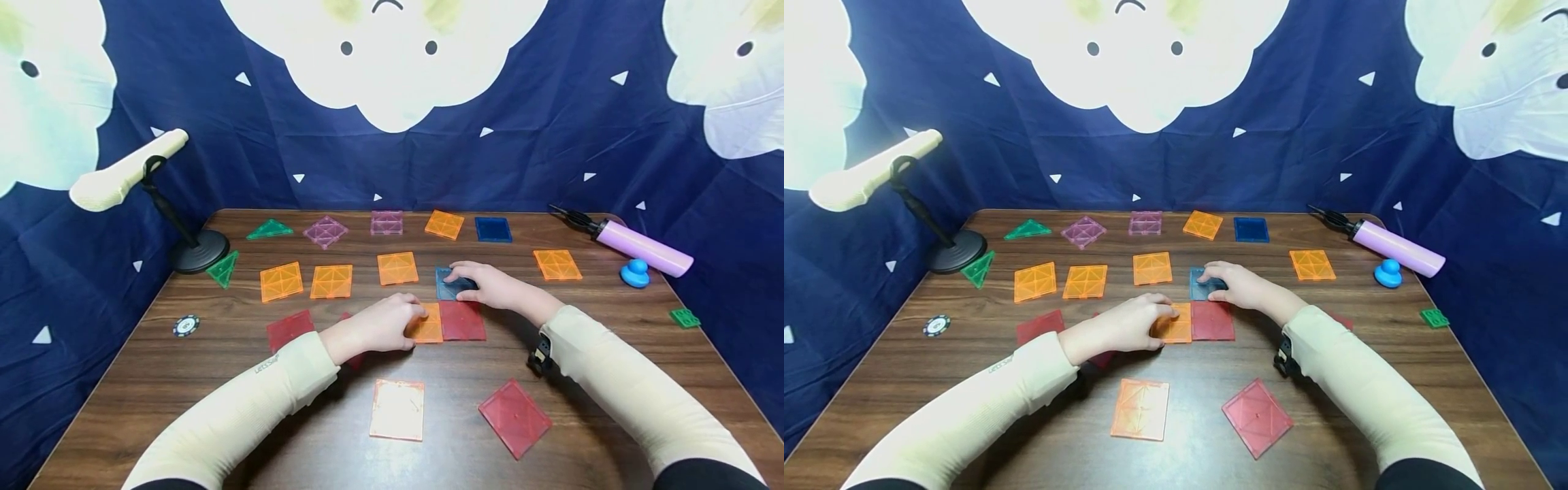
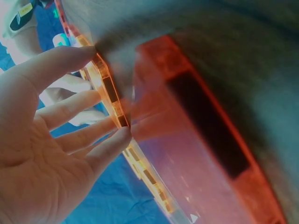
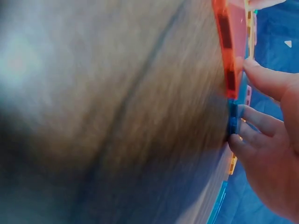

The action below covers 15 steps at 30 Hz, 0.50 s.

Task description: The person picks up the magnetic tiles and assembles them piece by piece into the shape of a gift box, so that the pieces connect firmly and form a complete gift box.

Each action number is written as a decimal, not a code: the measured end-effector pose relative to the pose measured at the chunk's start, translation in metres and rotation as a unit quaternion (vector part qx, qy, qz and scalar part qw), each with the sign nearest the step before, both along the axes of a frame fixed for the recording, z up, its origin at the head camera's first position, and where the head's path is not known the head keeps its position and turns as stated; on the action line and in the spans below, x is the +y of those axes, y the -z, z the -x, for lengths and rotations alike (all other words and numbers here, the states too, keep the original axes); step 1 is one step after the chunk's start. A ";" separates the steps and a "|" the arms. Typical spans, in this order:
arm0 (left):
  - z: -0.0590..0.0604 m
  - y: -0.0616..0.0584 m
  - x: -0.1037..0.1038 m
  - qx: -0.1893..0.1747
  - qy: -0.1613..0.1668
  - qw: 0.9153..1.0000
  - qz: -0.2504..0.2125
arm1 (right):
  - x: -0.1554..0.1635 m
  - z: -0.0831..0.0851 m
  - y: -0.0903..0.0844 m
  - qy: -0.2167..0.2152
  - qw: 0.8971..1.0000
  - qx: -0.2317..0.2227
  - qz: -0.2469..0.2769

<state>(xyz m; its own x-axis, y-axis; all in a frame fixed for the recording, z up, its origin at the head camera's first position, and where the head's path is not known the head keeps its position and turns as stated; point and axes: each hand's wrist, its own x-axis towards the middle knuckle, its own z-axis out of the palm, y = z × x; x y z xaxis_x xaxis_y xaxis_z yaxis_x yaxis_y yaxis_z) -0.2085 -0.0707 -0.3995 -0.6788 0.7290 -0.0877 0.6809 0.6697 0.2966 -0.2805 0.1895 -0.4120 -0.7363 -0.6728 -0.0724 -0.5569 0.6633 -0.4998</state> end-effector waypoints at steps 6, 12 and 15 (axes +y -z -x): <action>0.001 -0.001 0.000 0.003 -0.002 1.000 0.003 | -0.001 -0.008 -0.002 -0.002 1.000 0.000 0.010; 0.006 -0.002 -0.004 -0.018 0.013 1.000 -0.011 | 0.003 -0.022 -0.003 -0.015 1.000 0.003 0.006; 0.016 -0.003 -0.013 -0.044 0.002 0.998 -0.037 | 0.007 -0.033 -0.003 -0.032 0.999 -0.013 0.004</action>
<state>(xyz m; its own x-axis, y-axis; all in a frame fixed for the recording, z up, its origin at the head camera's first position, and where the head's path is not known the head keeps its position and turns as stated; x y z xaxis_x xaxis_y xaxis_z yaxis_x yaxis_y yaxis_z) -0.2250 -0.0835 -0.3967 -0.6676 0.7386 -0.0932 0.6527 0.6409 0.4040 -0.2475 0.1965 -0.4091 -0.6894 -0.7194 -0.0847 -0.5851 0.6221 -0.5203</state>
